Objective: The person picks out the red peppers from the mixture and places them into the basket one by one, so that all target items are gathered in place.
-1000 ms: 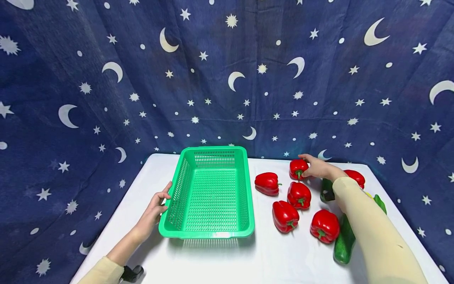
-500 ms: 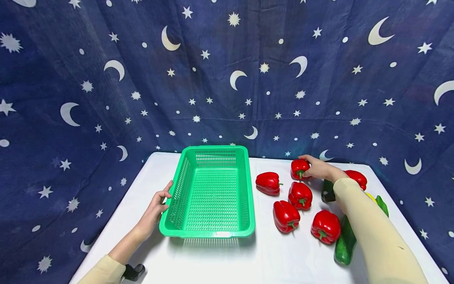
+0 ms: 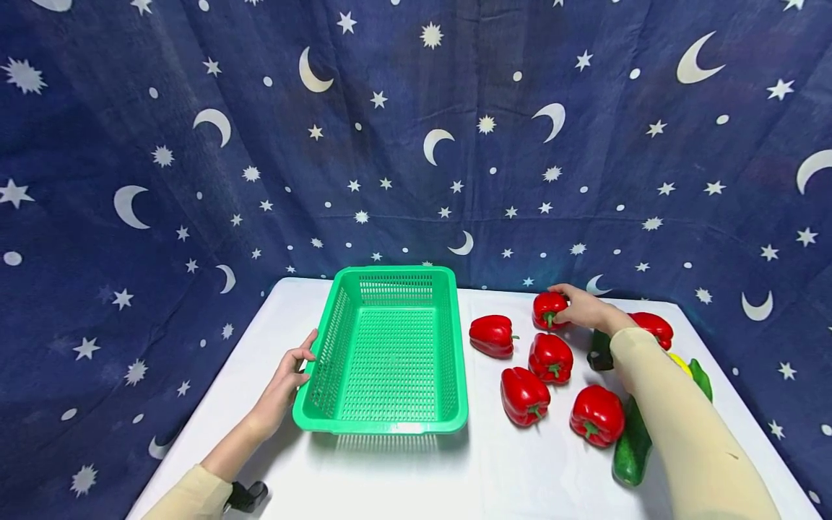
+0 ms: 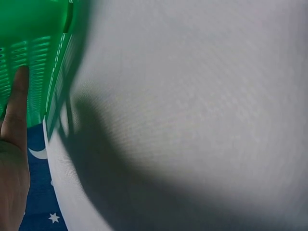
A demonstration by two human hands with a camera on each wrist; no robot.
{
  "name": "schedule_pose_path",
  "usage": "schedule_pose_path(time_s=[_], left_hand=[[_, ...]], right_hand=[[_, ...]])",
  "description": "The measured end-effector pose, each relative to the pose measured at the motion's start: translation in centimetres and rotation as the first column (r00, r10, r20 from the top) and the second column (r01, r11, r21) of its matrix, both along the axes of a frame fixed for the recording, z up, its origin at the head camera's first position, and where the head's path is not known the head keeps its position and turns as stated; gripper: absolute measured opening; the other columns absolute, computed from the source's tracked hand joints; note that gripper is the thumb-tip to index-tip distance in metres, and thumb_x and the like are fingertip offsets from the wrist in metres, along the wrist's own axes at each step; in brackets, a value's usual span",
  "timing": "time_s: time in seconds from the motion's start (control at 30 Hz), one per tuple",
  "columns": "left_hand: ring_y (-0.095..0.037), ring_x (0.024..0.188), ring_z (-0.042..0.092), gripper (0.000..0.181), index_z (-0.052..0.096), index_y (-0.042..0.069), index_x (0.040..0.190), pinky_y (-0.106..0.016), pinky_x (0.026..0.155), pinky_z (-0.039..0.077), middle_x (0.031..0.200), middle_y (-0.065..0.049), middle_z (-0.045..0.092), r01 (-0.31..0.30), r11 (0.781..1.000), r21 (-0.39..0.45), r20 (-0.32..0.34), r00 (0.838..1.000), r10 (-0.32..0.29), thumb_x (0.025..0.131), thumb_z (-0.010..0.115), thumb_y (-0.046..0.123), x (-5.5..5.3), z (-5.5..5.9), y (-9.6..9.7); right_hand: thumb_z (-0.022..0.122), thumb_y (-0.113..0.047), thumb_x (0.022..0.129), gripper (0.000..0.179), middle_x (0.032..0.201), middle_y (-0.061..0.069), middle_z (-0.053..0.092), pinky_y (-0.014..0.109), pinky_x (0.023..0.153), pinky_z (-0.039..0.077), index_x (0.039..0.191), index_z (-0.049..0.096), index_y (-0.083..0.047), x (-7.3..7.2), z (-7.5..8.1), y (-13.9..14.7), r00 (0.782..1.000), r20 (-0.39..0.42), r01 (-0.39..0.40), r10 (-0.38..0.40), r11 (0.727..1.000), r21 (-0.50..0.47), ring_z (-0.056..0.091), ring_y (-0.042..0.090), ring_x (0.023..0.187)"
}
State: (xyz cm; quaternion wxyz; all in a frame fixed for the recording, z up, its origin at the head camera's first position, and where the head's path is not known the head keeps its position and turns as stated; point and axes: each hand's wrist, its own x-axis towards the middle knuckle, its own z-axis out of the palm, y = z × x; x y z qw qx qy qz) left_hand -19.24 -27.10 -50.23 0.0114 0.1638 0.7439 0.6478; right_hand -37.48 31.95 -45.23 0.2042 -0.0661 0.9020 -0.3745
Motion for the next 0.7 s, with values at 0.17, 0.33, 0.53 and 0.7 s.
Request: schedule_pose_path(time_s=[0.17,0.33,0.53,0.7], left_hand=[[-0.039,0.154,-0.004,0.029,0.032,-0.003,0.125,-0.019,0.101,0.037,0.172,-0.009,0.005,-0.002,1.0,-0.005,-0.002,1.0,0.002,0.096,0.034,0.003,0.0,0.0,0.0],[-0.041,0.154,-0.005,0.029,0.033,-0.003,0.124,-0.02,0.101,0.036,0.172,-0.01,0.005,-0.015,1.0,-0.02,-0.008,1.0,0.015,0.096,0.033,0.001,0.1,0.1,0.0],[-0.043,0.153,0.001,0.027,0.035,-0.003,0.122,-0.032,0.091,0.045,0.171,-0.012,0.008,-0.042,0.998,-0.049,-0.026,0.999,0.041,0.095,0.034,0.0,0.1,0.6,0.2],[-0.042,0.153,0.004,0.025,0.04,-0.002,0.119,-0.032,0.089,0.046,0.171,-0.012,0.011,-0.067,0.994,-0.086,-0.054,0.997,0.063,0.094,0.036,-0.002,0.0,0.7,0.3]], right_hand=[[0.068,-0.007,0.088,0.082,0.145,0.033,0.038,0.055,0.102,0.045,0.156,0.023,0.002,0.1,0.7,-0.1,0.999,-0.043,0.011,-0.011,1.0,-0.008,0.043,0.048,0.127],[0.063,-0.007,0.092,0.076,0.142,0.033,0.039,0.048,0.092,0.053,0.156,0.023,0.003,0.4,2.1,-0.4,0.995,-0.094,-0.02,0.013,0.997,-0.076,0.048,0.046,0.122],[0.065,-0.009,0.093,0.075,0.143,0.029,0.037,0.041,0.085,0.057,0.157,0.027,-0.002,0.6,4.2,-1.3,0.992,-0.123,-0.029,0.015,0.992,-0.12,0.054,0.041,0.117],[0.064,-0.007,0.093,0.073,0.145,0.027,0.037,0.045,0.087,0.056,0.157,0.029,-0.005,1.0,5.9,-2.7,0.991,-0.133,-0.051,0.029,0.984,-0.17,0.057,0.039,0.115]])
